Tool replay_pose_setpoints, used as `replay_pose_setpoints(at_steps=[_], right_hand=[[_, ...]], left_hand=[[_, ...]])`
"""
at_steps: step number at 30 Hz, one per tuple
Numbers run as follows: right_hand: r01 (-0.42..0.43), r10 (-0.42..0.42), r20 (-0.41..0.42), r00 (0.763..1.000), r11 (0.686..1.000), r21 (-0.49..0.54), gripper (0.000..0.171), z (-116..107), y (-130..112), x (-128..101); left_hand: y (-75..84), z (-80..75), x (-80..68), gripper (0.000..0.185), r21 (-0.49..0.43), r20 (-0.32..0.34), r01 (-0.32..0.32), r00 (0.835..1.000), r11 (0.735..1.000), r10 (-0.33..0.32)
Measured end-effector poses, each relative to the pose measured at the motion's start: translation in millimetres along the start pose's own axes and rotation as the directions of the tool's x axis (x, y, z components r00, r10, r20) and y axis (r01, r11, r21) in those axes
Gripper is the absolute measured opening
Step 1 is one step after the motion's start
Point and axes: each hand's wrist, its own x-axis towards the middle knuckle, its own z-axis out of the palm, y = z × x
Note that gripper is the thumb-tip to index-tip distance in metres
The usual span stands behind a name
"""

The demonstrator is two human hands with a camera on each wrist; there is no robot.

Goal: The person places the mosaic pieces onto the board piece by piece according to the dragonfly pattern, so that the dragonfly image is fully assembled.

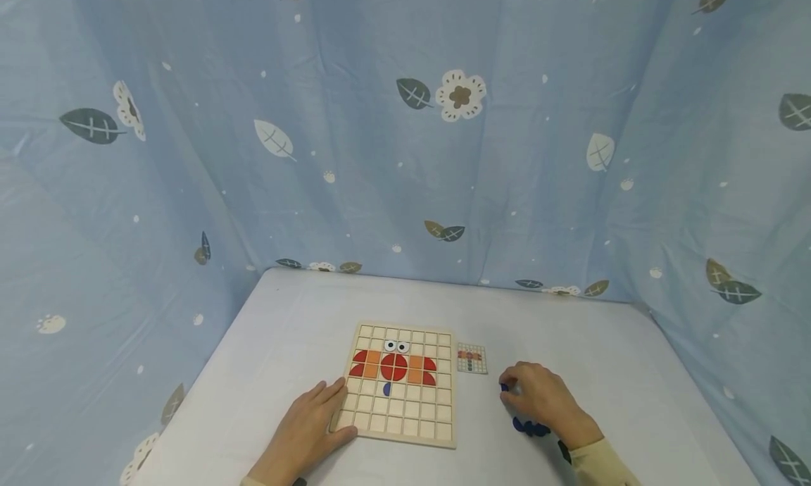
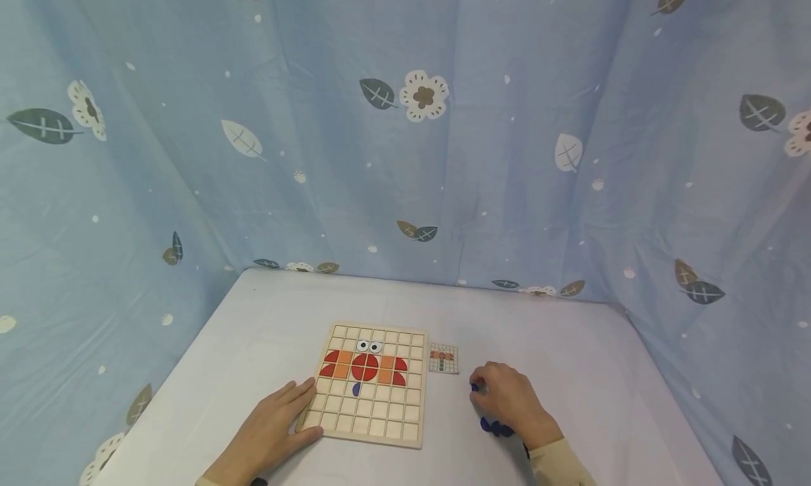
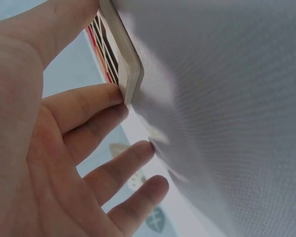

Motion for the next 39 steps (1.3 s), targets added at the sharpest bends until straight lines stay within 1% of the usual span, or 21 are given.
replay_pose_setpoints(at_steps=[6,8,10,12,15,18,24,26,28,31,33,35,37,38,39], right_hand=[[0.038,-0.037,-0.033,0.999,0.999,0.013,0.021,-0.1,-2.6,1.3],[0.068,-0.066,-0.062,0.996,0.997,0.032,0.021,-0.6,-5.4,2.3],[0.117,-0.113,-0.099,0.989,0.993,0.036,0.022,-0.6,-8.4,3.1],[0.180,-0.175,-0.144,0.974,0.983,0.028,0.022,-0.4,-11.9,3.8],[0.279,-0.270,-0.211,0.939,0.960,0.016,0.022,0.9,-17.7,4.5],[0.359,-0.339,-0.259,0.904,0.933,0.031,0.022,2.5,-23.8,6.8],[0.446,-0.406,-0.314,0.858,0.892,0.067,0.022,8.1,-39.4,14.5],[0.474,-0.427,-0.338,0.839,0.878,0.068,0.023,10.1,-47.1,16.5],[0.511,-0.454,-0.360,0.815,0.856,0.078,0.022,11.9,-55.9,18.4],[0.553,-0.488,-0.373,0.789,0.828,0.086,0.021,14.2,-71.4,21.4],[0.576,-0.507,-0.370,0.778,0.812,0.099,0.021,15.4,-82.2,23.5],[0.590,-0.524,-0.357,0.773,0.801,0.103,0.020,16.6,-93.1,25.3],[0.600,-0.537,-0.338,0.773,0.792,0.113,0.019,17.1,-103.3,26.6],[0.601,-0.541,-0.327,0.775,0.791,0.117,0.020,17.8,-107.8,27.2],[0.596,-0.539,-0.311,0.783,0.793,0.125,0.019,18.2,-112.2,27.6]], left_hand=[[0.7,-1.3,-0.3,0.077,-0.002,-0.001,0.000,1.000,1.000,0.000],[0.8,-2.0,-0.5,0.077,-0.005,-0.003,-0.001,1.000,1.000,0.001],[1.1,-2.5,-0.7,0.077,-0.008,-0.001,-0.001,1.000,1.000,0.001],[1.3,-2.7,-0.9,0.077,-0.008,0.003,0.001,1.000,1.000,-0.001],[1.3,-2.2,-0.9,0.077,-0.006,0.010,0.004,1.000,1.000,-0.004],[1.1,-1.5,-0.7,0.077,0.000,0.012,0.003,1.000,1.000,-0.003],[1.7,-2.1,-0.6,0.076,-0.001,-0.009,-0.011,1.000,1.000,0.011],[2.0,-2.7,-0.9,0.075,-0.004,-0.016,-0.016,1.000,1.000,0.016],[2.1,-3.4,-1.0,0.075,-0.005,-0.018,-0.016,1.000,1.000,0.016],[1.8,-3.8,-0.7,0.075,-0.003,-0.012,-0.011,1.000,1.000,0.011],[1.5,-3.7,-0.3,0.076,-0.002,-0.009,-0.008,1.000,1.000,0.008],[1.0,-2.9,-0.3,0.076,-0.004,-0.010,-0.008,1.000,1.000,0.008],[0.5,-2.0,-0.3,0.075,-0.006,-0.013,-0.008,1.000,1.000,0.008],[0.4,-1.8,-0.4,0.075,-0.007,-0.015,-0.008,1.000,1.000,0.008],[0.3,-1.7,-0.5,0.075,-0.008,-0.016,-0.009,1.000,1.000,0.009]])
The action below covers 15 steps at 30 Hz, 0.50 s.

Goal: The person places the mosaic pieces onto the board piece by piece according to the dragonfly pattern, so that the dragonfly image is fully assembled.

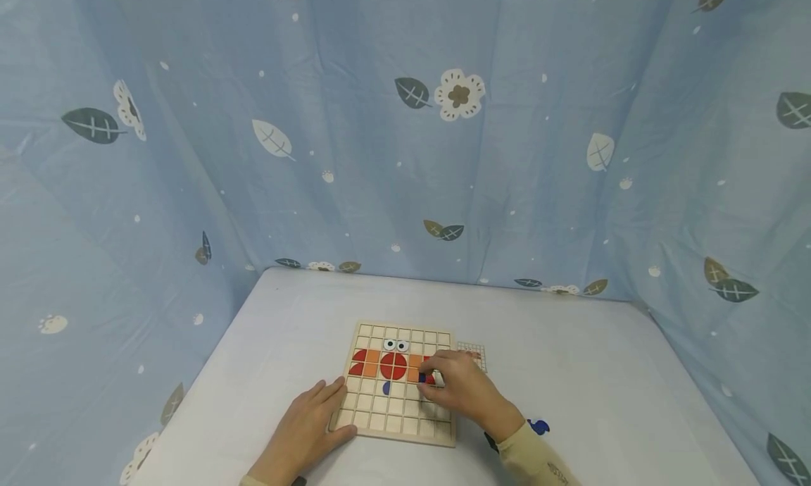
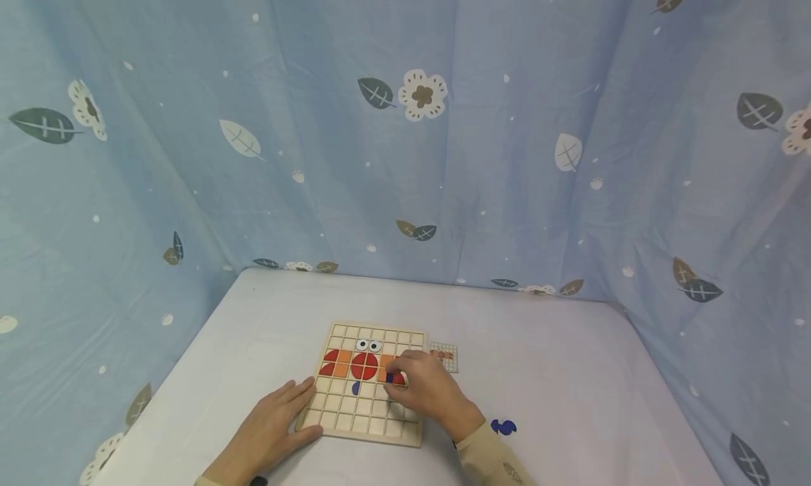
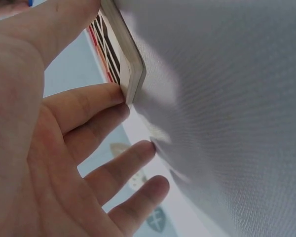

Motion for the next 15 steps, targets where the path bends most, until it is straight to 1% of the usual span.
replay_pose_setpoints(at_steps=[3,8,12,15], right_hand=[[-0.030,0.029,0.039,0.999,0.999,0.020,0.020,5.9,-6.8,6.4],[-0.076,0.066,0.123,0.990,0.994,0.077,0.016,15.7,-15.1,16.1],[-0.103,0.089,0.192,0.977,0.993,0.059,0.015,21.9,-20.2,24.2],[-0.106,0.100,0.228,0.969,0.994,0.015,0.016,26.0,-23.4,29.1]], left_hand=[[0.1,0.1,0.1,0.075,0.001,0.003,0.002,1.000,1.000,-0.002],[0.8,-1.4,0.2,0.076,0.006,0.016,0.005,1.000,1.000,-0.005],[0.7,-1.9,0.1,0.075,0.005,0.015,0.002,1.000,1.000,-0.002],[0.5,-1.6,0.2,0.075,0.001,0.013,-0.001,1.000,1.000,0.001]])
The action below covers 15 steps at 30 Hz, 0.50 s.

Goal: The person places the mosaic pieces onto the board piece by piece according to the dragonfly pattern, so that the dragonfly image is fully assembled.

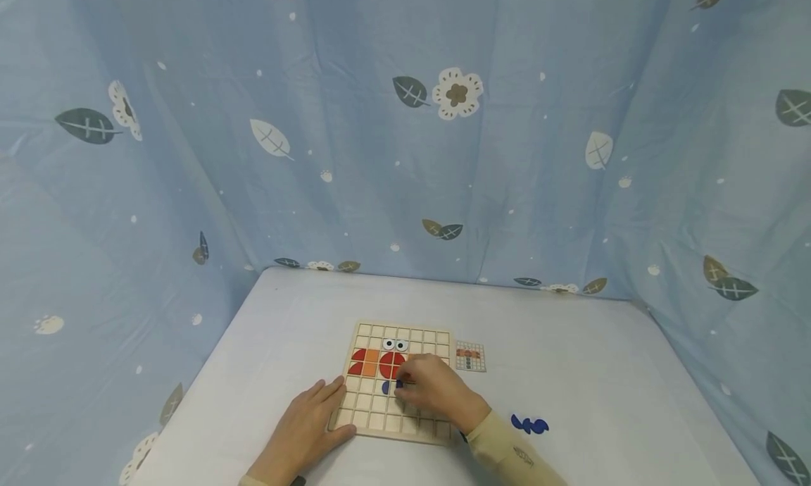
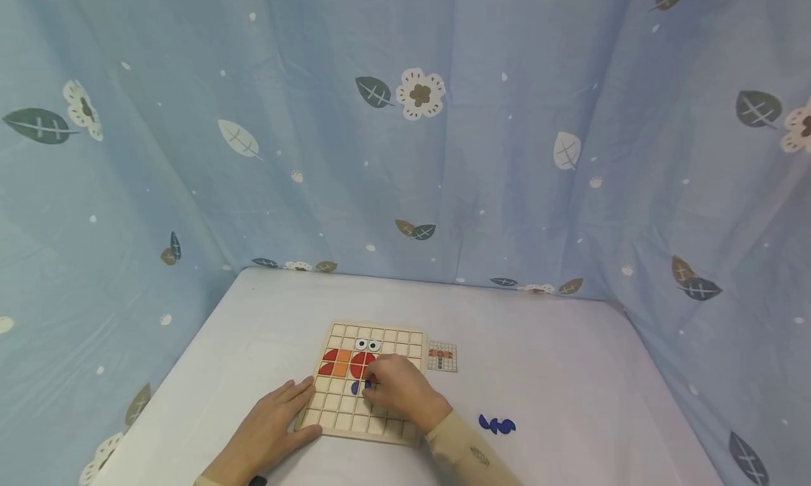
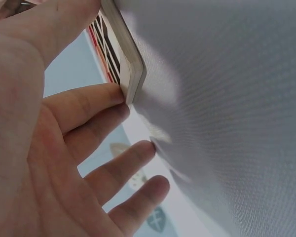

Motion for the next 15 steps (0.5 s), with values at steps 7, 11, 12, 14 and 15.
replay_pose_setpoints(at_steps=[7,11,12,14,15], right_hand=[[-0.020,0.022,0.044,0.999,0.999,-0.037,0.018,6.1,-5.0,7.2],[-0.030,0.032,0.051,0.998,0.999,-0.034,0.016,7.1,-5.5,9.2],[-0.029,0.031,0.050,0.998,0.999,-0.035,0.015,7.3,-5.6,9.8],[-0.033,0.035,0.047,0.998,0.999,-0.040,0.014,7.4,-5.7,11.0],[-0.036,0.038,0.046,0.998,0.998,-0.042,0.014,7.6,-5.5,11.7]], left_hand=[[-0.5,1.1,-0.3,0.075,-0.005,-0.003,0.004,1.000,1.000,-0.004],[-0.5,1.7,-0.1,0.076,0.000,-0.002,0.007,1.000,1.000,-0.007],[-0.4,1.7,-0.1,0.076,0.003,-0.002,0.006,1.000,1.000,-0.006],[-0.2,1.4,0.0,0.076,0.003,-0.006,0.005,1.000,1.000,-0.005],[-0.1,1.3,0.1,0.076,0.003,-0.008,0.004,1.000,1.000,-0.004]])
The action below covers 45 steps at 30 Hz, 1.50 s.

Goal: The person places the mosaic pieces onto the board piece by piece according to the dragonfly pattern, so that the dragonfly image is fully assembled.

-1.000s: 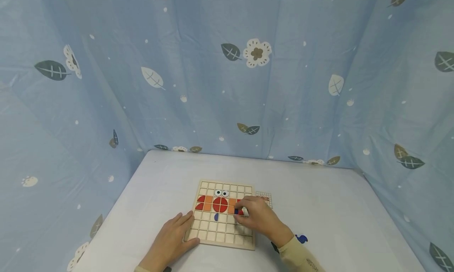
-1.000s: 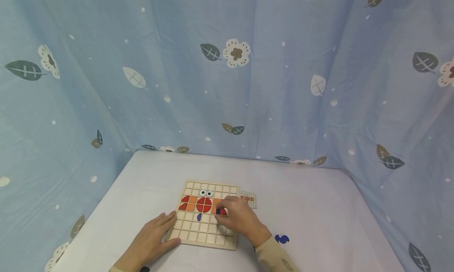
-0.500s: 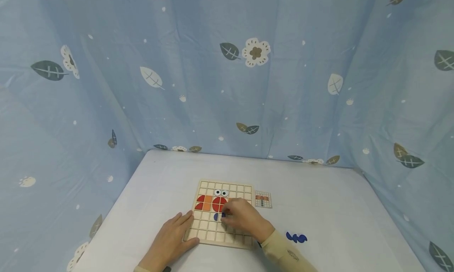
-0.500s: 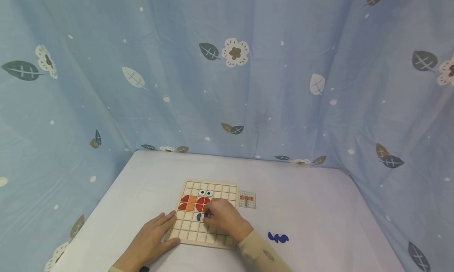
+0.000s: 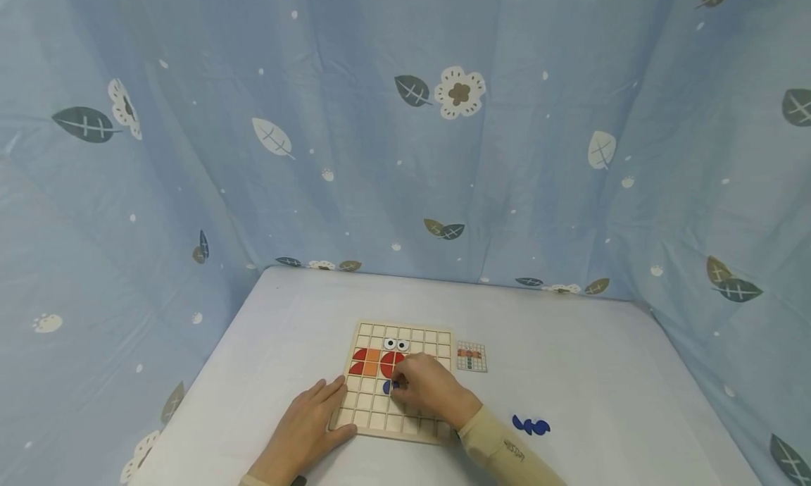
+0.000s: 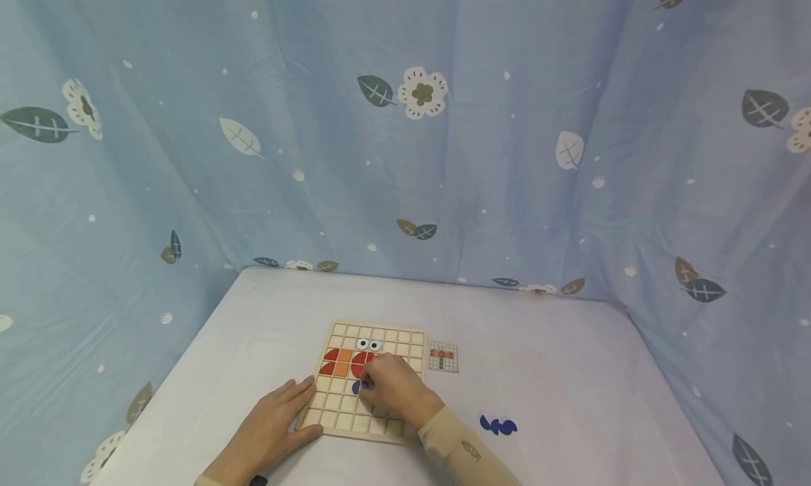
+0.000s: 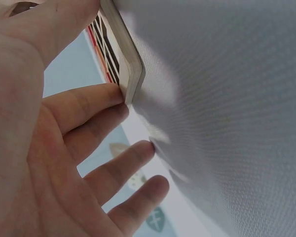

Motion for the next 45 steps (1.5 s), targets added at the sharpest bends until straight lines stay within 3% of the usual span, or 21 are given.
replay_pose_setpoints(at_steps=[14,27,45], right_hand=[[-0.027,0.026,0.015,1.000,0.997,0.069,0.012,1.2,3.1,2.0],[-0.047,0.046,0.021,0.999,0.997,0.053,0.009,1.8,1.2,2.1],[-0.072,0.071,0.038,0.997,0.997,0.034,0.011,-1.1,4.6,-0.4]], left_hand=[[0.8,-0.3,0.7,0.076,-0.011,0.010,0.009,1.000,1.000,-0.009],[0.6,-0.1,-0.9,0.075,-0.005,-0.019,-0.012,1.000,1.000,0.012],[1.4,-2.5,-2.4,0.075,-0.001,0.006,0.000,1.000,1.000,0.000]])
